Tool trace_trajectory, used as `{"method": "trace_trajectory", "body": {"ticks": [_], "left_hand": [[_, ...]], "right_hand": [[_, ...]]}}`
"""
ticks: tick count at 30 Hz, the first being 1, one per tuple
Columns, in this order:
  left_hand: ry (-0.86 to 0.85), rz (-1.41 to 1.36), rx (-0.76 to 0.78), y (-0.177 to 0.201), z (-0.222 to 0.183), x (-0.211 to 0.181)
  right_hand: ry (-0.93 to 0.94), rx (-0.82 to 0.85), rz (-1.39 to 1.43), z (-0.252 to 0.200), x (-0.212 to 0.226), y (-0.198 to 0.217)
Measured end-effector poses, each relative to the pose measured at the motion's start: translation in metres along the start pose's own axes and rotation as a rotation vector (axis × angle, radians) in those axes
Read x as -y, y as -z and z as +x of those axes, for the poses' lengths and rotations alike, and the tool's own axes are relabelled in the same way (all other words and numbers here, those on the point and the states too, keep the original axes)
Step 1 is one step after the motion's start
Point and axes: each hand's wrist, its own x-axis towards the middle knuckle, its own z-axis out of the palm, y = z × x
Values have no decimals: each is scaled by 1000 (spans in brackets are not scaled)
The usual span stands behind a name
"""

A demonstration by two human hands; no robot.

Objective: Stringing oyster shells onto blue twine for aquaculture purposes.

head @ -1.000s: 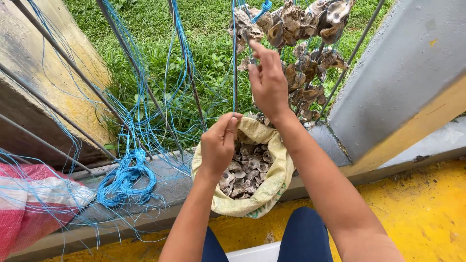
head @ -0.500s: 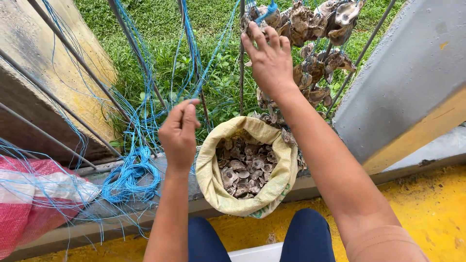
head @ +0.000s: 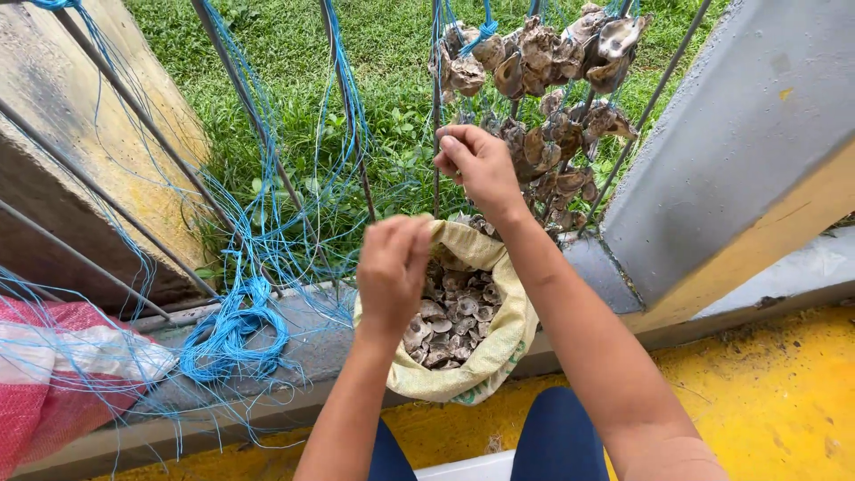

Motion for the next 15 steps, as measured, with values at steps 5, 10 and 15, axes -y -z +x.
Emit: {"method": "trace_trajectory", "body": {"ticks": [5,10,15], "left_hand": [[53,113,-108,-13,10,49],[251,141,-101,-1,26,47],[268,332,44,-4,33,78]], "right_hand": [[-158,56,57,-7,5,-4],[-204,73,70,-6,0,-11],[-180,71,32,-2,-19,-10]]}}
